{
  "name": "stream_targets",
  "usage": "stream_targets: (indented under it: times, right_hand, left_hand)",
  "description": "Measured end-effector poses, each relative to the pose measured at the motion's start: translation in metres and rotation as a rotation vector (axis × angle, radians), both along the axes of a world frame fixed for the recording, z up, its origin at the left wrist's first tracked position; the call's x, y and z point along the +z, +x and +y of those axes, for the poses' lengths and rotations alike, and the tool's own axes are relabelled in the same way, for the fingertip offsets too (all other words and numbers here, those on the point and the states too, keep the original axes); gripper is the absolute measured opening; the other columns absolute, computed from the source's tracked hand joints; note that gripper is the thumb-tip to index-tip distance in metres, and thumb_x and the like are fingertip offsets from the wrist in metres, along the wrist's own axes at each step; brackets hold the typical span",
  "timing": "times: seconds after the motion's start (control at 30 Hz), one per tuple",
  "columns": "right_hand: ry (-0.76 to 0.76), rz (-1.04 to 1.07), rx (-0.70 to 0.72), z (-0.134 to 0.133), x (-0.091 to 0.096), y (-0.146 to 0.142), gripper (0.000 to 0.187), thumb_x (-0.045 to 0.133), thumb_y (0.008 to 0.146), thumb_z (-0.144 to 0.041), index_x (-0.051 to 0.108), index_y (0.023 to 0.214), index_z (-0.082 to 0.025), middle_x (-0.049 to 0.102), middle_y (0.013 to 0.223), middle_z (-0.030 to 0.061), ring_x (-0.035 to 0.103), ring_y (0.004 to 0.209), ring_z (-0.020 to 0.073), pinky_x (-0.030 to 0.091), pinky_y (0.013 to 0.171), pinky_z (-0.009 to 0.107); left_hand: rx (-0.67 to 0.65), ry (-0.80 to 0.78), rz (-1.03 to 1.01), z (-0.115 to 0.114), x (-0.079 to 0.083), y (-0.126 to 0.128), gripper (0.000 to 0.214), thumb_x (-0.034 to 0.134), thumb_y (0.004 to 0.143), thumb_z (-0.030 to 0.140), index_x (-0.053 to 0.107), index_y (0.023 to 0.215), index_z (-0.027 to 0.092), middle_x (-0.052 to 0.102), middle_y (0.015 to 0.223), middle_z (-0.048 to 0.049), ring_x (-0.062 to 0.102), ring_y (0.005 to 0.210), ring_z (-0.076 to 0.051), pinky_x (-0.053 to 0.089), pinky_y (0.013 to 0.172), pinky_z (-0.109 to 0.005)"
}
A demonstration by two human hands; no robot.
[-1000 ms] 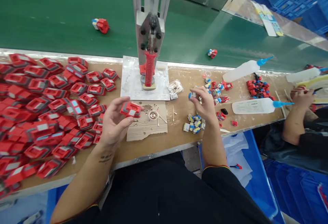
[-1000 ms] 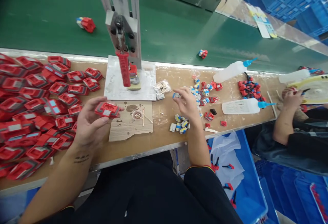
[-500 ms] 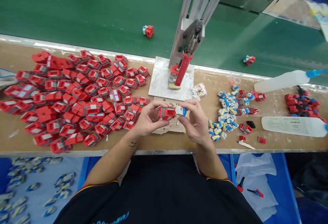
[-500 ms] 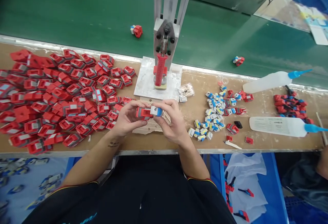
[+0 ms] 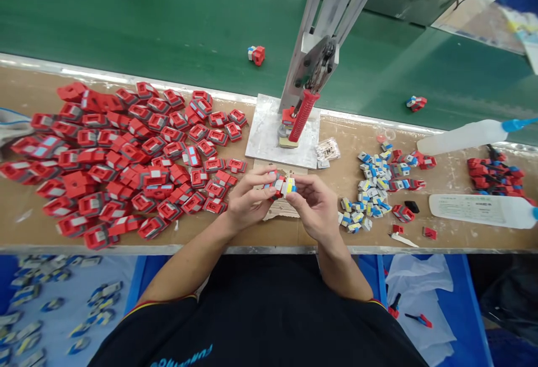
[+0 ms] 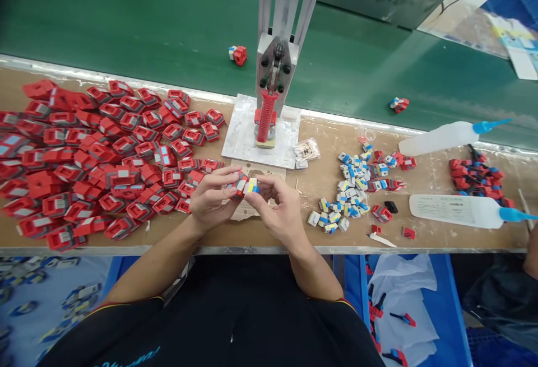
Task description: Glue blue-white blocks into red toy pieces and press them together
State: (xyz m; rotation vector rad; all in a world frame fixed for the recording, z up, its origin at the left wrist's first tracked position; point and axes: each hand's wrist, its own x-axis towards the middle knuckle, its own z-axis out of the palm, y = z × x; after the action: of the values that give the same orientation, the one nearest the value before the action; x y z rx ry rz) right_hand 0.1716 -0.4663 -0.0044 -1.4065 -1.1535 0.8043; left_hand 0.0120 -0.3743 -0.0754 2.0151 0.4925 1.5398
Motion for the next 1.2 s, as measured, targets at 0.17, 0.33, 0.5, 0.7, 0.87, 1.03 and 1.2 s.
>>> stream_targets:
  times: [0.17,0.33,0.5,0.7,0.87,1.03,1.2]
  right_hand:
    - [0.020,-0.122,0.029,0.002,0.007,0.002,0.032,0.087,0.090,-0.052,0.075,0.100,-0.024,0.074,0.075,-0.0013,0.065,0.061,0.0132,0.058,0.060,0.027]
    - [0.139,-0.091,0.222,0.010,0.006,0.014,0.066,0.087,0.081,-0.072,0.072,0.126,-0.026,0.076,0.121,0.0096,0.076,0.104,0.0237,0.067,0.085,0.035]
    - [0.298,-0.056,0.329,0.013,-0.008,0.014,0.074,0.084,0.088,-0.066,0.059,0.146,-0.030,0.076,0.132,0.0118,0.077,0.123,0.0292,0.066,0.106,0.045]
    - [0.674,-0.566,0.132,0.023,-0.017,0.014,0.066,0.088,0.091,-0.048,0.054,0.147,-0.039,0.079,0.120,0.0058,0.079,0.110,0.0293,0.066,0.093,0.048]
    - [0.506,-0.696,0.150,0.035,-0.007,0.043,0.075,0.087,0.085,-0.066,0.055,0.148,-0.040,0.063,0.153,0.0104,0.061,0.141,0.0375,0.055,0.115,0.061]
    - [0.200,-0.459,0.296,0.071,-0.010,0.066,0.057,0.059,0.101,-0.074,0.061,0.141,-0.033,0.060,0.151,0.0144,0.057,0.145,0.0340,0.059,0.107,0.055]
    - [0.196,-0.274,0.381,0.088,-0.010,0.061,0.057,0.056,0.101,-0.077,0.067,0.128,-0.028,0.072,0.126,0.0108,0.070,0.116,0.0266,0.062,0.095,0.046]
  left_hand:
    - [-0.060,0.207,-0.008,0.004,0.000,-0.008,0.023,0.086,0.089,0.013,0.077,0.102,0.031,0.081,0.114,-0.0013,0.079,0.126,-0.030,0.075,0.096,-0.048]
    - [-0.037,0.252,-0.057,-0.004,0.011,-0.004,0.025,0.077,0.098,0.013,0.075,0.119,0.027,0.074,0.135,-0.0061,0.078,0.129,-0.028,0.074,0.098,-0.042]
    - [-0.047,0.126,-0.154,-0.014,0.028,0.001,0.058,0.083,0.096,0.026,0.061,0.147,0.039,0.070,0.139,-0.0072,0.071,0.139,-0.029,0.069,0.109,-0.049]
    - [-0.591,-0.644,-0.134,-0.019,0.057,-0.004,0.052,0.083,0.095,0.053,0.063,0.136,0.029,0.077,0.124,-0.0110,0.083,0.102,-0.022,0.071,0.080,-0.030]
    - [-0.317,-0.696,-0.226,0.024,0.059,-0.003,0.045,0.097,0.083,0.041,0.063,0.108,0.026,0.081,0.104,-0.0033,0.082,0.092,-0.019,0.072,0.080,-0.032]
    - [0.020,-0.642,-0.330,0.112,0.046,0.041,0.055,0.097,0.079,0.040,0.054,0.111,0.029,0.076,0.108,-0.0025,0.080,0.088,-0.019,0.071,0.076,-0.033]
    - [0.182,-0.593,-0.356,0.139,0.023,0.109,0.042,0.086,0.090,0.029,0.052,0.115,0.025,0.072,0.116,-0.0069,0.078,0.103,-0.020,0.066,0.084,-0.030]
